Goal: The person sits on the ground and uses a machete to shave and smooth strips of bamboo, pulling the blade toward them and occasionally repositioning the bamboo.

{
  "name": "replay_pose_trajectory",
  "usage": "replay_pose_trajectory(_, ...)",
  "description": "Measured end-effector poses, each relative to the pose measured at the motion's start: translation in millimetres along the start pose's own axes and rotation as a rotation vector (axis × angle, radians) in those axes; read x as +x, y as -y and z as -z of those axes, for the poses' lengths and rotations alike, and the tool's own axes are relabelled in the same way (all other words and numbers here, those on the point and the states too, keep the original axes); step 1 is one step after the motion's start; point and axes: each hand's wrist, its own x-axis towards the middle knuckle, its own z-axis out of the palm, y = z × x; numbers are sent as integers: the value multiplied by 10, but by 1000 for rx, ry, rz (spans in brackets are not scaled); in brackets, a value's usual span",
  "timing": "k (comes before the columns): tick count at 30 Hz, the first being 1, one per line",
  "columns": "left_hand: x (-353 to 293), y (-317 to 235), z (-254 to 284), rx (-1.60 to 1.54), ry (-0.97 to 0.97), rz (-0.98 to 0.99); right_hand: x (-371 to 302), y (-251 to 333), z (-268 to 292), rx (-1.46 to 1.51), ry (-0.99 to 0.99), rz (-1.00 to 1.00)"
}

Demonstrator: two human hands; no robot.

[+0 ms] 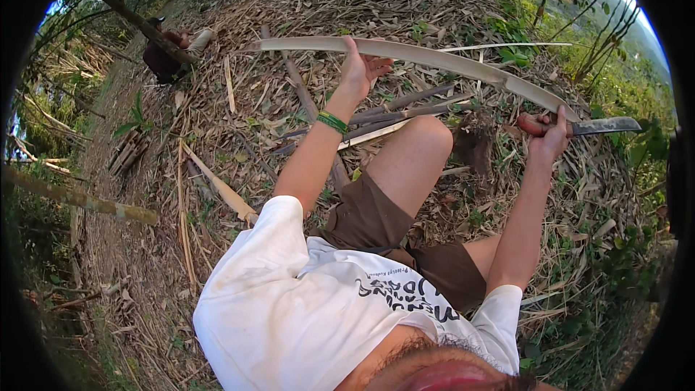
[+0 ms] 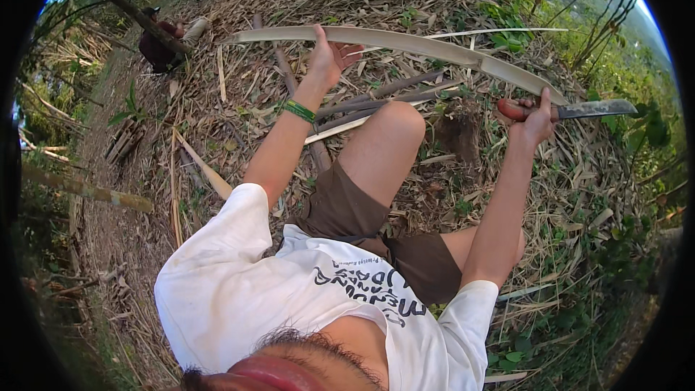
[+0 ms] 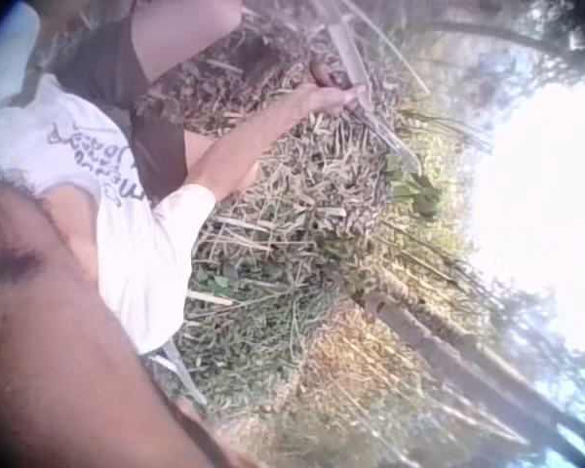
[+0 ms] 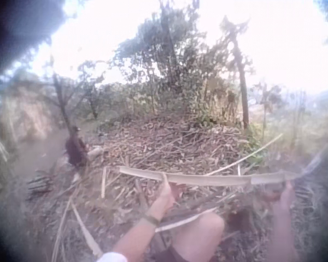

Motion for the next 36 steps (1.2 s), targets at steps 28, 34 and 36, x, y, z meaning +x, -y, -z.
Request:
replay_pose_trajectory(28,-760,7,-347,-725,-5,-158,-14,-203,445,361,254,-182)
replay_pose_trajectory(34,-1146,241,305,-442,232,-94,-79,-101,441,311,392,-251)
replay_pose_trajectory(36,-1166,159,281,-438,221,-152,-50,-157,422,272,399,-257)
